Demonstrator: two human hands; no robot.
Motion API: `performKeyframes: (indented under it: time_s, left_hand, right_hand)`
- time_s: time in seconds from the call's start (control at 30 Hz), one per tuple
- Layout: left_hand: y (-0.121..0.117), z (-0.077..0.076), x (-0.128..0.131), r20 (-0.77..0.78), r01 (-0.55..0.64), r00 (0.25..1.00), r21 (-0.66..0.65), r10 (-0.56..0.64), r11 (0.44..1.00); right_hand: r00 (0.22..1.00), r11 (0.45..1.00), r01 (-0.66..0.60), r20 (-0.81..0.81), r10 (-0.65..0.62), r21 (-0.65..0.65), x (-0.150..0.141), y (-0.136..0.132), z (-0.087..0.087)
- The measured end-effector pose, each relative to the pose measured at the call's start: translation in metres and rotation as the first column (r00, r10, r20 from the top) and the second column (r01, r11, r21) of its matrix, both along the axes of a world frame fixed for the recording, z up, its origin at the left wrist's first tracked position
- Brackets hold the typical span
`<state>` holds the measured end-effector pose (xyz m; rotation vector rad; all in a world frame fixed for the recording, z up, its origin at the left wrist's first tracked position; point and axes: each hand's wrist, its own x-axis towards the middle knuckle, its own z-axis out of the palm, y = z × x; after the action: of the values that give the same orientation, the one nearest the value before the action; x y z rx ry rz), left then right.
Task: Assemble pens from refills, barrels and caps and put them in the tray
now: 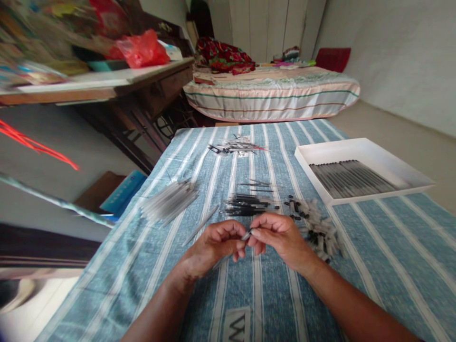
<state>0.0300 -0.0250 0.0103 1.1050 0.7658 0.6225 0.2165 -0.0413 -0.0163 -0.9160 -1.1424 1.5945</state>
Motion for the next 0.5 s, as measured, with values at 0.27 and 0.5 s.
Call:
performKeyframes:
  time_s: [0.27, 0.5]
  left_hand:
    - [-0.001, -0.002, 0.0, -0.047, 0.014, 0.999, -0.034, -0.016, 0.999]
    - [-0.001, -0.003, -0.001, -0.125, 0.051, 0.991, -0.038, -0.055, 0.998]
  right_hand:
    - [0.979, 0.992, -0.049, 0.201, 0.026, 0.115, 0.008, 0.002, 0.003]
    - [0.896, 0.949, -0.175, 0.442, 0.042, 0.264, 0.016, 0.004, 0.003]
